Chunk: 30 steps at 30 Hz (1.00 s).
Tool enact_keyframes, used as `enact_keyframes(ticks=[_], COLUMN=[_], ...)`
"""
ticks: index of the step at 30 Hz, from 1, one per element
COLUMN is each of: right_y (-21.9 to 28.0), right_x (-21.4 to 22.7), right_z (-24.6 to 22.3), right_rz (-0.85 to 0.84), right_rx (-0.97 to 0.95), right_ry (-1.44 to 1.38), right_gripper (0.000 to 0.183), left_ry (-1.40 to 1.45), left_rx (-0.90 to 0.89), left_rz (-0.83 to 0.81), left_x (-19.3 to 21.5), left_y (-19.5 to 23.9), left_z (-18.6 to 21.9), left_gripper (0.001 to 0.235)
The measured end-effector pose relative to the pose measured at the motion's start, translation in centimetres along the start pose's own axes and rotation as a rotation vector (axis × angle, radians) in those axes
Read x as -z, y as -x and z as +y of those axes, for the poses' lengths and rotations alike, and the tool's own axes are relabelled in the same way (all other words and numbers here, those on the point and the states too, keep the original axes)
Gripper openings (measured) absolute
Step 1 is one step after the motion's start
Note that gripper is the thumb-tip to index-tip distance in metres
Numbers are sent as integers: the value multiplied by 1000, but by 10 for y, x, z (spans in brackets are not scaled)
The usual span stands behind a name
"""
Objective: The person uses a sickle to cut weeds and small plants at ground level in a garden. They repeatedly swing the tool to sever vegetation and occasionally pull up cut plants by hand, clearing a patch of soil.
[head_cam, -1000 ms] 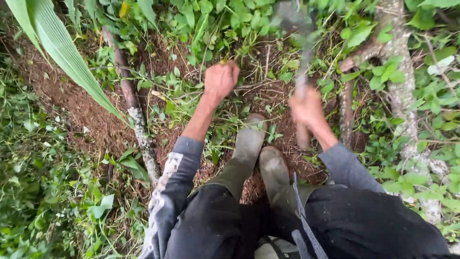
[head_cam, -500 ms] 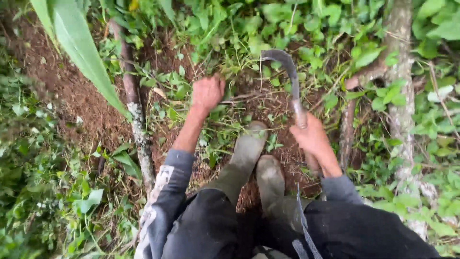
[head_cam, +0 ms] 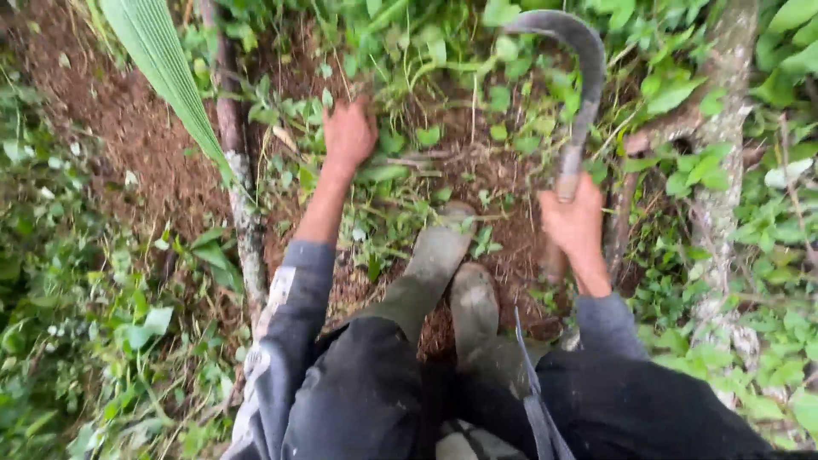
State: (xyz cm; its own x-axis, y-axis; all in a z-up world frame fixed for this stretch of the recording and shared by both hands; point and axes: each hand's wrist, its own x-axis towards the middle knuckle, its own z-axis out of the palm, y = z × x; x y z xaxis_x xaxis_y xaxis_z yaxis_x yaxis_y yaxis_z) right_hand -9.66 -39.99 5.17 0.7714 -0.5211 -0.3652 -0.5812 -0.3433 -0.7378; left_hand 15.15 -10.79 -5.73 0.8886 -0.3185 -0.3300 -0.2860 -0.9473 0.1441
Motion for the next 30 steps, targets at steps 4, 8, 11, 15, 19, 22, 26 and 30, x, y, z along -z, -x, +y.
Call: enact_keyframes(ticks=[4, 8, 11, 15, 19, 22, 26, 30], right_y=[-19, -33, -52, -81, -102, -79, -37, -69], right_x=[28, 21, 19, 17, -18, -32, -1, -15], right_z=[-9, -11, -16, -41, -46, -60, -110, -82], right_rz=[-2, -122, -188, -182, -182, -336, -341, -313], right_rx=[69, 85, 173, 380, 432, 32, -135, 81], right_ry=[-2, 21, 92, 112, 96, 195, 185, 143], right_gripper=[24, 25, 19, 16, 15, 13, 50, 27], left_ry=[208, 250, 23, -305, -397, -306, -304, -221], left_rx=[-97, -399, -488, 12, -31, -223, -272, -251], left_rz=[-151, -277, -73, -123, 102, -68, -7, 49], left_x=[113, 191, 125, 68, -25, -25, -20, -22], left_y=[42, 63, 23, -36, -72, -70, -65, -48], left_z=[28, 84, 129, 130, 102, 86, 86, 87], left_gripper=[46, 49, 68, 130, 57, 17, 18, 40])
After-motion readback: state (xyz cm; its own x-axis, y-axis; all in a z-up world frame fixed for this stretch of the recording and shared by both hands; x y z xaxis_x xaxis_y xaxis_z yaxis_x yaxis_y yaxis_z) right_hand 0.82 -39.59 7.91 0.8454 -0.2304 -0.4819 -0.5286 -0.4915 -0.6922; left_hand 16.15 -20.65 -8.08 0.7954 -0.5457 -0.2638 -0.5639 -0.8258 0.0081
